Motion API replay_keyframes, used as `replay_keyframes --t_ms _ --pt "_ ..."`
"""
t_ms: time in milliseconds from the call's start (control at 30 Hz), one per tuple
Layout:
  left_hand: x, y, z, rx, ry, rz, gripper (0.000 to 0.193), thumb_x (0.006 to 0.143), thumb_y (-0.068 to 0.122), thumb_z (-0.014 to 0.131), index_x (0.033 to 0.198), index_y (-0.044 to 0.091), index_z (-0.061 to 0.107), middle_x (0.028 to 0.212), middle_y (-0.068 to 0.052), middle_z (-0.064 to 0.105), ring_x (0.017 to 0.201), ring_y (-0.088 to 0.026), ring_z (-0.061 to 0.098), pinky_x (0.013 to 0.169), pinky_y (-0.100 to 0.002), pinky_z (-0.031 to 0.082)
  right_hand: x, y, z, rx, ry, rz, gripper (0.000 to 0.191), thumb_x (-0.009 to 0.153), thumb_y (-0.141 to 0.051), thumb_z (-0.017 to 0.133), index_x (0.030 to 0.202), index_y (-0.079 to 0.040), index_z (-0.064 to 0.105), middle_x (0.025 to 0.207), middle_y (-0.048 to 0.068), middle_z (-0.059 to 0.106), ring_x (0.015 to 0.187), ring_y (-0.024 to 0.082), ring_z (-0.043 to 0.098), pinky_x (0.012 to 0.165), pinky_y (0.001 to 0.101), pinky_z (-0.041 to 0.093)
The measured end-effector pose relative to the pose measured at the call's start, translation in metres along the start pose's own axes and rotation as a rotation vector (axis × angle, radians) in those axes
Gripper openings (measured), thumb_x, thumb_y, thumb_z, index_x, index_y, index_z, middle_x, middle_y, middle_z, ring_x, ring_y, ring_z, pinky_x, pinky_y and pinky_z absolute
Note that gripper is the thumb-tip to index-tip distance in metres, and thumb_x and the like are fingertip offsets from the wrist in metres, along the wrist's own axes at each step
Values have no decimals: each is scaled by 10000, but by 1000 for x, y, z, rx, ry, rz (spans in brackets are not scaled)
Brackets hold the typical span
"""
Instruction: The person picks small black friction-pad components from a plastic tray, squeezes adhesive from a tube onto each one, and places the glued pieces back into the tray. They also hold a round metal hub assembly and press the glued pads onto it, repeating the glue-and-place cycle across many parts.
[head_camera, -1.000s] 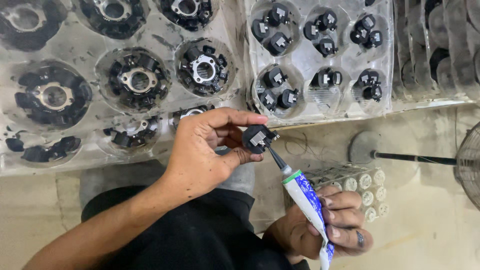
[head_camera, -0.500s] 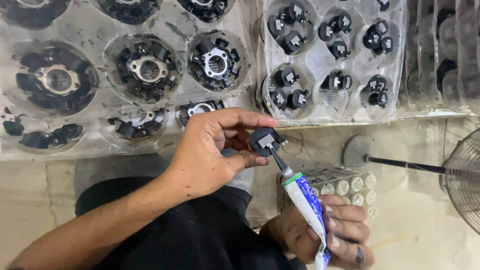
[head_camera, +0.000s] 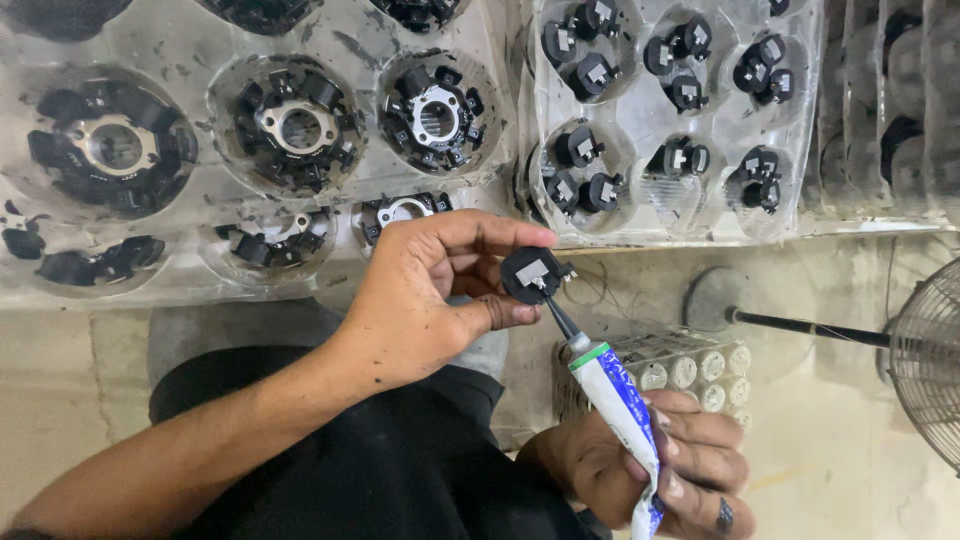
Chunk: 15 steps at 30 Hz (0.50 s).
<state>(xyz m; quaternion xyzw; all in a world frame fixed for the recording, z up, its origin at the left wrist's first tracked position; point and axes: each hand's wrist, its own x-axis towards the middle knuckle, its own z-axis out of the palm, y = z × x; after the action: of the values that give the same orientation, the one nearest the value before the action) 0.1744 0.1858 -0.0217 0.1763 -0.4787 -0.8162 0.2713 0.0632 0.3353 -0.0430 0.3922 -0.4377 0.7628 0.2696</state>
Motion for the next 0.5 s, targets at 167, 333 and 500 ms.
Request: replay_keyframes --t_ms 167,333,500 --pt "0 -10 2 -207 -55 -39 450 836 -116 788 1256 8 684 1072 -17 714 938 -63 678 896 -241 619 7 0 15 34 86 54 286 992 -64 730 1069 -109 458 885 41 480 799 149 487 599 204 459" --pt "-2 -18 2 -292 -33 -192 457 833 -84 794 1269 3 685 1040 -28 712 902 -74 666 864 -249 601 15 10 12 202 320 390 256 969 -95 675 1192 -109 550 1081 84 594 904 186 543 797 265 513" --pt "-4 -23 -2 -322 -6 -267 447 825 -1 816 1249 2 674 998 -45 711 887 -115 709 833 -299 642 17 22 -9 483 252 726 185 1158 -79 634 1317 -146 567 1222 47 626 1114 147 613 1040 313 543"
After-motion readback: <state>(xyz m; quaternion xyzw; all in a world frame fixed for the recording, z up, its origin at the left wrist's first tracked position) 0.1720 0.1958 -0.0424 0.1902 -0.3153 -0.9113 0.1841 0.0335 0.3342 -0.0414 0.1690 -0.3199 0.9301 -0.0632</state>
